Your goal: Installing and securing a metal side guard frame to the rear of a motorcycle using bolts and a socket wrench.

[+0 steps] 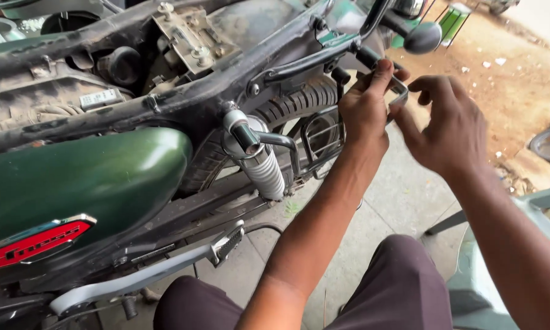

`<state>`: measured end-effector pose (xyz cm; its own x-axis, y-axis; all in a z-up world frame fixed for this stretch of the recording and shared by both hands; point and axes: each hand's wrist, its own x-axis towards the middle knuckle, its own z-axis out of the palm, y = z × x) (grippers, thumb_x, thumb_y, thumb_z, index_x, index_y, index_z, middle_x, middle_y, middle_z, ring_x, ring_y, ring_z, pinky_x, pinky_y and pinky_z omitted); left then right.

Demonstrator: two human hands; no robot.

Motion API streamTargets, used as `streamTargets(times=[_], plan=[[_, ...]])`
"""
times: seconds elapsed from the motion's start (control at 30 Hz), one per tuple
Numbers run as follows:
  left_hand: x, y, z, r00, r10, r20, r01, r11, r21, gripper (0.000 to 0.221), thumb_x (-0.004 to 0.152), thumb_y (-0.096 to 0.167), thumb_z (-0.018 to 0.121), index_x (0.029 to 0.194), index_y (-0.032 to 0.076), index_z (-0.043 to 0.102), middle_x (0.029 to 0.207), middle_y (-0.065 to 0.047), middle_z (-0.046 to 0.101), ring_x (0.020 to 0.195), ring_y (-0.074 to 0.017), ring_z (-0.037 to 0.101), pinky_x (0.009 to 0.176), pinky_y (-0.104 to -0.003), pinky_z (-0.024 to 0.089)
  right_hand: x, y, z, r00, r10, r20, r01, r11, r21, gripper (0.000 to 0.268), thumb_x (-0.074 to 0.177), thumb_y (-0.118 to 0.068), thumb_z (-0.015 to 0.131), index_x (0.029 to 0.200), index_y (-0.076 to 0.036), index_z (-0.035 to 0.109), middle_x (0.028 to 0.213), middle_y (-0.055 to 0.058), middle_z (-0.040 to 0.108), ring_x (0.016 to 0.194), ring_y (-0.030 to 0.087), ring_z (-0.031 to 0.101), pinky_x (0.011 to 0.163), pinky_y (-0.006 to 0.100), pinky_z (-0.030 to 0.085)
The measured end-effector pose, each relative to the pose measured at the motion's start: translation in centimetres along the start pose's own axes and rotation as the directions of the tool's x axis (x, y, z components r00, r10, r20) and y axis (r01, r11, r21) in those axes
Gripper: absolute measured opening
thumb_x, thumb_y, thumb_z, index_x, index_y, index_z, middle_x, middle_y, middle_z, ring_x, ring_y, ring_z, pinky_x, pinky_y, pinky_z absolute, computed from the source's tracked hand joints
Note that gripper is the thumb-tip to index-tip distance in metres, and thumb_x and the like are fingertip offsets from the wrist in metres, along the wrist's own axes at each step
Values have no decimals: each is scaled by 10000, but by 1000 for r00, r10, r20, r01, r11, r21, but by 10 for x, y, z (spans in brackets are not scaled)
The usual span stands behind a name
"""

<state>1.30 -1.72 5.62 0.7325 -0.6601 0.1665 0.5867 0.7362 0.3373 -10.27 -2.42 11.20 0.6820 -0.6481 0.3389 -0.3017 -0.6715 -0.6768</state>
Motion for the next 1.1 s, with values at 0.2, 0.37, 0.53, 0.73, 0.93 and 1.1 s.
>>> streamTargets(times=[0.2, 0.37, 0.53, 0.73, 0.93, 1.1], plan=[[7, -8, -7, 1000, 27, -15, -27, 999, -38, 186, 979, 211, 761, 1028, 35, 724, 943, -93, 736, 867, -155, 688, 748, -284, 497, 2, -4, 3, 516, -857, -3, 480, 291, -828, 285, 984, -287, 654, 915, -24, 740, 763, 125, 696, 596, 266, 625, 513, 398, 453], [15, -12, -16, 996, 27, 80, -28, 1000, 9, 221, 960, 249, 763, 1028, 40, 736, 969, -91, 765, 958, -157, 732, 856, -243, 546, 25, 26, 10, 991, 45, -127, 18, 892, 452, 482, 1189, -347, 483, 867, -62, 700, 703, 63, 584, 574, 216, 500, 529, 412, 394], [26, -24, -33, 997, 17, 76, -25, 994, 109, 231, 988, 294, 784, 1052, 77, 743, 986, -54, 774, 933, -103, 696, 667, -228, 340, 18, 8, 10, 800, -545, -249, 360, 770, -527, 514, 1234, -257, 475, 846, 7, 685, 762, 138, 621, 621, 279, 597, 618, 447, 477], [21, -12, -30, 991, -59, 119, 43, 991, 129, 217, 971, 333, 739, 1078, 144, 738, 1023, -19, 786, 958, -64, 705, 727, -243, 373, 42, 30, 19, 967, -50, -248, 112, 964, 241, 487, 1162, -367, 448, 807, -73, 606, 639, 47, 542, 516, 167, 488, 515, 377, 374], [18, -6, -26, 989, 3, 145, -26, 987, 157, 223, 1000, 309, 727, 1091, 105, 732, 1022, -30, 790, 962, -64, 690, 760, -242, 387, 43, 36, 15, 956, -144, -255, 182, 975, 131, 432, 1146, -429, 506, 947, -59, 603, 741, 46, 584, 657, 160, 518, 556, 352, 385], [17, -13, -21, 993, 65, 102, -77, 991, 113, 243, 1004, 304, 740, 1092, 78, 731, 999, -59, 786, 906, -60, 674, 714, -227, 340, 32, 47, 10, 865, -437, -247, 337, 871, -358, 464, 1163, -460, 546, 1060, -18, 639, 838, 64, 660, 795, 165, 606, 650, 352, 464]])
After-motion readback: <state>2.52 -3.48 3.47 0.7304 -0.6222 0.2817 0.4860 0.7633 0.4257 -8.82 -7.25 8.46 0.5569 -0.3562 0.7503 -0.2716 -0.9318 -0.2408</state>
